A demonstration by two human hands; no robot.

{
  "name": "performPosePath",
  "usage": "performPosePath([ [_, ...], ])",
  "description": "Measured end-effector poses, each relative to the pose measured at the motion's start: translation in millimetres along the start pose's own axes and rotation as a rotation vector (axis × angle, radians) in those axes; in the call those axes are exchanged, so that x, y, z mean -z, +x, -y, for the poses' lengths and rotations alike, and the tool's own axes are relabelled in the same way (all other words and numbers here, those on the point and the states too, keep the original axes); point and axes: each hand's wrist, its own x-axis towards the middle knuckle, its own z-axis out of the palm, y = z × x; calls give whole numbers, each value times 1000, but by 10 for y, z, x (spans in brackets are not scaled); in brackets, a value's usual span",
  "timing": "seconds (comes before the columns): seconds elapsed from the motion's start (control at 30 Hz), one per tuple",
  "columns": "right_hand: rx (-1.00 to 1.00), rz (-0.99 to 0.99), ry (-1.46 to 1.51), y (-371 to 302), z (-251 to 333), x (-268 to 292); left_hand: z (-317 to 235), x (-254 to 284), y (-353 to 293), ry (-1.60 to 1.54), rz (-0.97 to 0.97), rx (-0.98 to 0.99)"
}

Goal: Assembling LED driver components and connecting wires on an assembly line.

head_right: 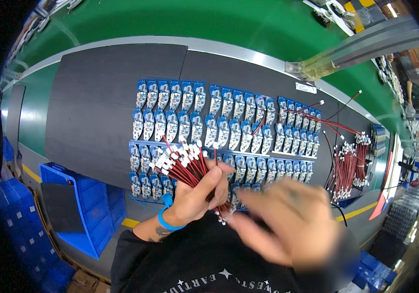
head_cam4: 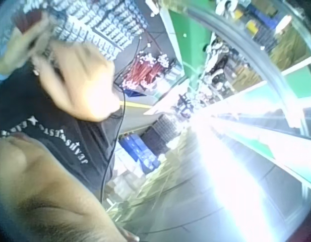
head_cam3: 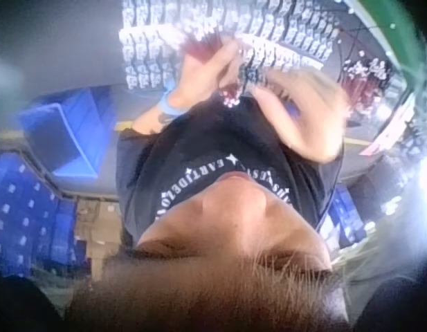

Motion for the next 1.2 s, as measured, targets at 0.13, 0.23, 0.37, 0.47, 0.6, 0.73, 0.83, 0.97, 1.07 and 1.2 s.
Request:
performPosePath([
  [0.13,-120,-83,407,351,-416,-418,10,-43,-38,125,69,76],
  [0.23,58,-243,709,481,-514,-562,14,-82,-21,117,108,190],
  [0.37,58,-95,746,525,-545,-556,49,-73,-13,135,76,145],
  [0.47,125,-408,1049,514,-563,-708,66,-21,-46,78,39,112],
  [0.6,180,-525,1284,353,-626,-673,156,39,-78,-150,29,-44],
  [0.73,116,-587,1221,357,-557,-834,101,-27,-67,-30,-66,-3],
  [0.83,139,-634,1199,330,-603,-981,92,-55,-30,-36,-133,-11],
  [0.97,75,-720,883,474,-395,-633,59,-77,50,26,-579,-258],
  [1.07,-143,-597,664,590,-571,-509,-62,-43,47,-145,-689,-343],
  [1.2,-306,-398,330,751,-1083,-296,-102,-12,-37,-134,-557,-182],
])
